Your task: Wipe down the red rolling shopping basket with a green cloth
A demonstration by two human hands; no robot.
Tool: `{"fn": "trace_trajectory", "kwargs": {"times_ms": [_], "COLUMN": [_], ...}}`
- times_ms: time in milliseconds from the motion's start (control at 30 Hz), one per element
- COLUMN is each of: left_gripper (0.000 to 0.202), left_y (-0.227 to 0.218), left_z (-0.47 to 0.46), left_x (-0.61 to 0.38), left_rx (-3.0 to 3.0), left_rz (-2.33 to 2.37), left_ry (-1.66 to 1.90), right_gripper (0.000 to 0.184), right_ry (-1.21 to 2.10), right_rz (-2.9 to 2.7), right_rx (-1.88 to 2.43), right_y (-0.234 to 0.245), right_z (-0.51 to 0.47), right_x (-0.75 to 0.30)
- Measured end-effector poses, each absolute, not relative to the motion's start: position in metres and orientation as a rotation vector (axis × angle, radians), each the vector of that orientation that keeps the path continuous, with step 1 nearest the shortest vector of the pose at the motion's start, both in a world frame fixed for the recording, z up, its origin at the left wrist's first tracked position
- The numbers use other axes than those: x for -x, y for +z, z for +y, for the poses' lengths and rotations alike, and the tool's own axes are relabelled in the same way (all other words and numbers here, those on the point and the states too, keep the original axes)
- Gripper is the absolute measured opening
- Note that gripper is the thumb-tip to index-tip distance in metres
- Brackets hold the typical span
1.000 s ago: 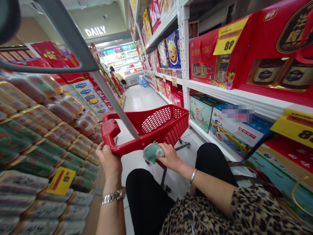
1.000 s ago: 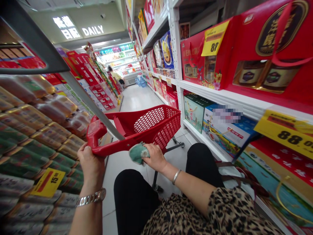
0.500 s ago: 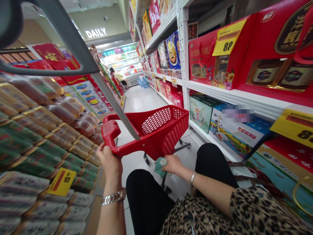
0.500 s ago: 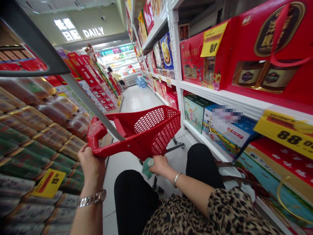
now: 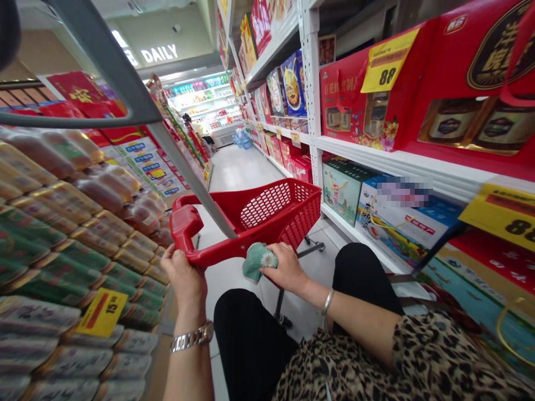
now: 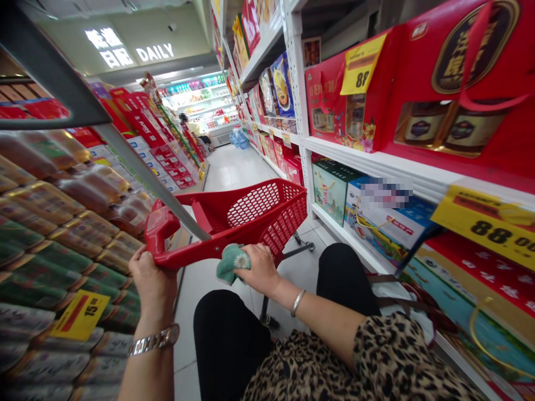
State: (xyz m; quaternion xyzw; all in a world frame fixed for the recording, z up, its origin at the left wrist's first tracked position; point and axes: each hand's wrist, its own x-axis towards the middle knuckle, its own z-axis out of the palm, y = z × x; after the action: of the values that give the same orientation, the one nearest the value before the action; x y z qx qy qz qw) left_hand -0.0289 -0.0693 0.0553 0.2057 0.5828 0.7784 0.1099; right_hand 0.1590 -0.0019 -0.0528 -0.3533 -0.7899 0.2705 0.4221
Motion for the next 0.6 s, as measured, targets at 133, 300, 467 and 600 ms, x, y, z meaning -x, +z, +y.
{"fn": "trace_trajectory", "kwargs": {"times_ms": [133,300,467,600], "left_gripper": [0.04,0.039,0.041,0.042], "left_y": [0.058,0.06,0.062,0.067], "left_z": [-0.071,-0.07,-0.069,-0.071], "left_x": [0.028,0.031,0.037,0.037], "left_rx": [-0.591,-0.61,-0.615,-0.617], "left_rz": [1.729,1.73,1.725,1.769], "left_ry": [2.285,2.277,2.27,2.231], "right_gripper": [0.036,0.033,0.032,0.03], "right_ry": [0.478,0.287,0.278,0.372], "right_rz": [-1.997,-2.09,-2.073,-2.038], "right_rx": [0.586,0.411,0.428,0.564], "right_y": [-0.047,-0.05,-0.052,-0.049], "right_z": [-0.003,0.004,0.019,0.034], "right_x": [-0.155,-0.153,-0.156,-0.165]}}
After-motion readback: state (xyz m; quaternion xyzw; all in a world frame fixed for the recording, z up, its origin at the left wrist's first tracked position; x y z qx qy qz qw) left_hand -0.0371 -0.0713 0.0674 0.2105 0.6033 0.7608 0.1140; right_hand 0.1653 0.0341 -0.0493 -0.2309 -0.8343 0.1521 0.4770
